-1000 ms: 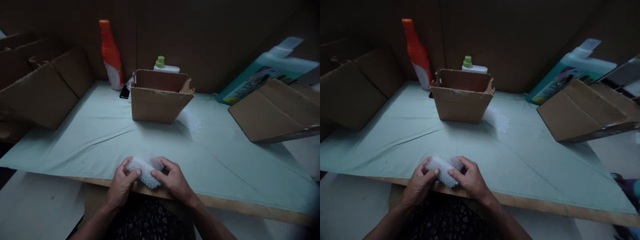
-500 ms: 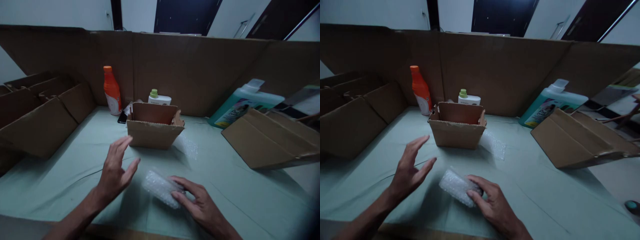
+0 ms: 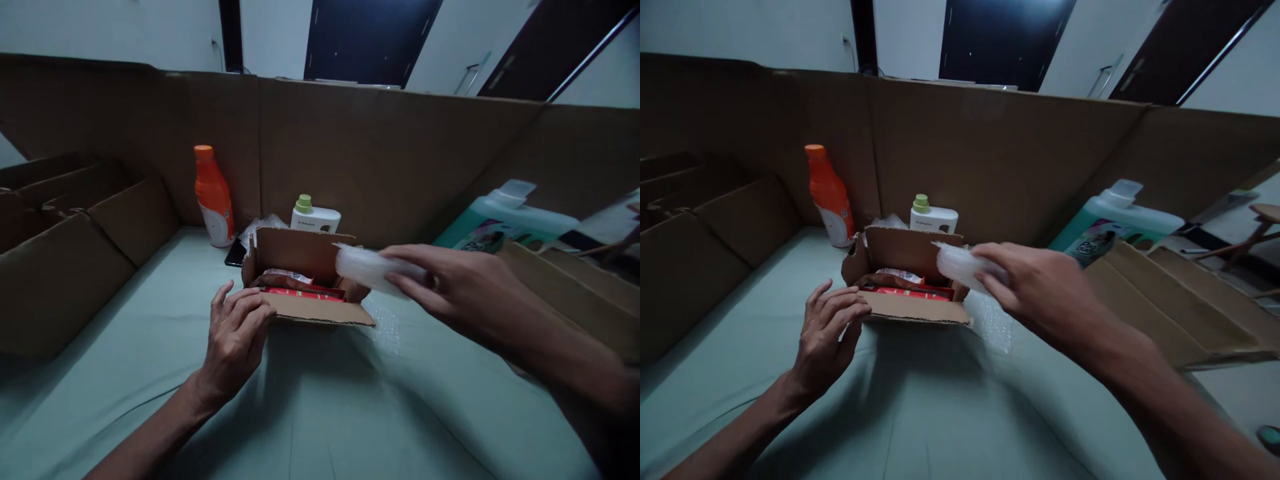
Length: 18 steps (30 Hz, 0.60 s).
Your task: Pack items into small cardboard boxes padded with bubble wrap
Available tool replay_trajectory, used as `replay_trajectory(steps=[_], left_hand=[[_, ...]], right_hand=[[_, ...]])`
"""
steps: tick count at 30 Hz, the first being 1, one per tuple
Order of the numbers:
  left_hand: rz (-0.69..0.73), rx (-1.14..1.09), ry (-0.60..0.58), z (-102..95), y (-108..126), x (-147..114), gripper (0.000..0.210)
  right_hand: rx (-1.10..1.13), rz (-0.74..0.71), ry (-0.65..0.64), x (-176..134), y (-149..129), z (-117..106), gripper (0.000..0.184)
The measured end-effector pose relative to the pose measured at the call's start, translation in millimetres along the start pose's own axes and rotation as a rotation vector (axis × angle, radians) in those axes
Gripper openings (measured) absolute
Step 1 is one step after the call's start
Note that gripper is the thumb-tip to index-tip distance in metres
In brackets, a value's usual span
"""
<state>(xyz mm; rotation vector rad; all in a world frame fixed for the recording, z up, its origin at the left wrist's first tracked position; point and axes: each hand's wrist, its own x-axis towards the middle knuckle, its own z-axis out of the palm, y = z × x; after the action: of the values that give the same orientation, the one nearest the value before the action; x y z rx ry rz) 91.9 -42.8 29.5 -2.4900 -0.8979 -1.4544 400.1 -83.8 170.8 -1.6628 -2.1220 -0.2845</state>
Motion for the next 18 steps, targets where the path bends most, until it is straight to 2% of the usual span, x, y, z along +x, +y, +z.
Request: replay_trajectory(steps=[3, 5, 8, 10, 12, 14, 16, 18], left_hand=[[-0.017, -0.024, 0.003, 1.8, -0.8, -0.1, 0.029], [-0.030, -0.031, 0.008, 2.8, -1.1, -1.7, 0.028], [-0.041, -0.029, 0.012, 4.2, -1.2, -3.4, 0.028], [-0.033, -0.033, 0.008, 4.5, -0.9, -2.0, 0.030], [-0.033, -0.047, 0.021, 3.4, -1.0, 0.2, 0.035], [-0.078, -0.071, 0.067, 0.4, -2.9, 0.3, 0.046], [-0.192, -0.106, 0.122, -3.2, -7.8, -4.4, 0.061], [-0.380, -0.178, 0.102, -4.7, -15.3, -14.2, 0.069]], right_hand=[[-0.188, -0.080, -0.292, 56.2, -11.6, 37.9, 0.023], [-0.279, -0.093, -0.448, 80.5, -22.8, 70.2, 0.021], [-0.312, -0.106, -0.575, 97.8, -38.5, 111.9, 0.014], [-0.280, -0.118, -0.606, 100.0, -44.1, 124.5, 0.009], [-0.244, -0.132, -0.635, 95.2, -42.4, 118.3, 0.016], [-0.184, -0.136, -0.583, 80.5, -32.8, 93.7, 0.025], [-0.115, -0.079, -0.374, 53.2, -17.8, 58.8, 0.028], [-0.079, 0.078, -0.078, 16.4, -2.4, 29.0, 0.027]])
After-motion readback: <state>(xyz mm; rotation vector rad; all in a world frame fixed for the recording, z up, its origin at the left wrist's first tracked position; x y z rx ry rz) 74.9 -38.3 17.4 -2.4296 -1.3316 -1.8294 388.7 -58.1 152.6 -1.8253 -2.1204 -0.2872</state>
